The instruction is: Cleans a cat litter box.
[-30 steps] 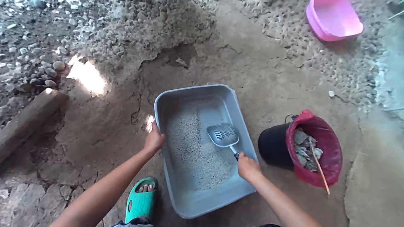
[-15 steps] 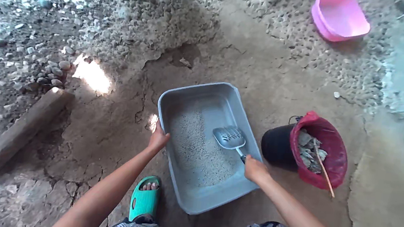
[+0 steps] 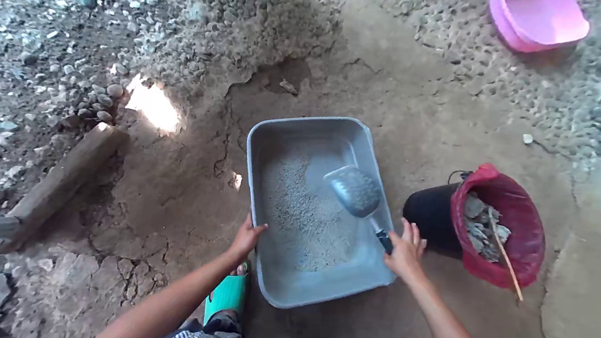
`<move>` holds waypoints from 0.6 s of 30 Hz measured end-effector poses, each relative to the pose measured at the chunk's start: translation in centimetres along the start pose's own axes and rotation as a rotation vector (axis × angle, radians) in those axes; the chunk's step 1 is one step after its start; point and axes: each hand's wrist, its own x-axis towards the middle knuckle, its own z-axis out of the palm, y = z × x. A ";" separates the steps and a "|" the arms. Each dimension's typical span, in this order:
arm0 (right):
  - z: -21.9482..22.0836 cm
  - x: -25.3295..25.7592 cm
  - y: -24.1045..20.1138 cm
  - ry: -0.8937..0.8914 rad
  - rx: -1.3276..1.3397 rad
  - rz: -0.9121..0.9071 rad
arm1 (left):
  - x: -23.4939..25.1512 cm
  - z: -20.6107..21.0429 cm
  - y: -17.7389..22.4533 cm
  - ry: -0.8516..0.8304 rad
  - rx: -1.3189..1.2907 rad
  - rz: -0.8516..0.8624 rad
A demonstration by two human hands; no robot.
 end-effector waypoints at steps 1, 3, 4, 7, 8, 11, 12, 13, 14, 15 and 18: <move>0.0 1.2 -0.1 -0.014 0.070 0.029 | 0.5 -0.6 0.7 0.025 -0.013 0.023; 0.5 2.6 -3.4 -0.095 0.244 0.053 | 1.7 -3.3 3.1 0.114 0.028 0.080; 1.3 2.6 -5.9 -0.097 0.341 0.014 | 2.5 -6.2 4.6 0.184 0.075 0.096; 5.0 0.0 -12.2 -0.018 0.669 -0.238 | 2.5 -16.4 7.9 0.353 0.130 0.064; 6.0 -0.7 -13.2 -0.001 0.747 -0.313 | 1.1 -17.7 9.4 0.393 0.131 0.045; 5.6 -2.0 -10.4 0.027 0.770 -0.323 | -3.2 -14.1 12.9 0.367 0.178 0.037; 5.1 -2.2 -8.0 0.064 0.734 -0.265 | -3.7 -11.6 12.6 0.310 0.186 0.056; 4.7 -2.2 -5.5 0.102 0.694 -0.185 | -3.7 -9.1 11.7 0.244 0.176 0.089; 4.0 -2.2 -3.5 0.118 0.675 -0.086 | -3.5 -7.0 10.4 0.169 0.156 0.125; 3.3 -2.2 -2.2 0.130 0.674 0.001 | -3.1 -5.6 9.2 0.100 0.125 0.141; 2.3 -2.3 -3.6 0.152 0.717 0.024 | -0.7 -7.1 6.6 0.137 0.031 0.108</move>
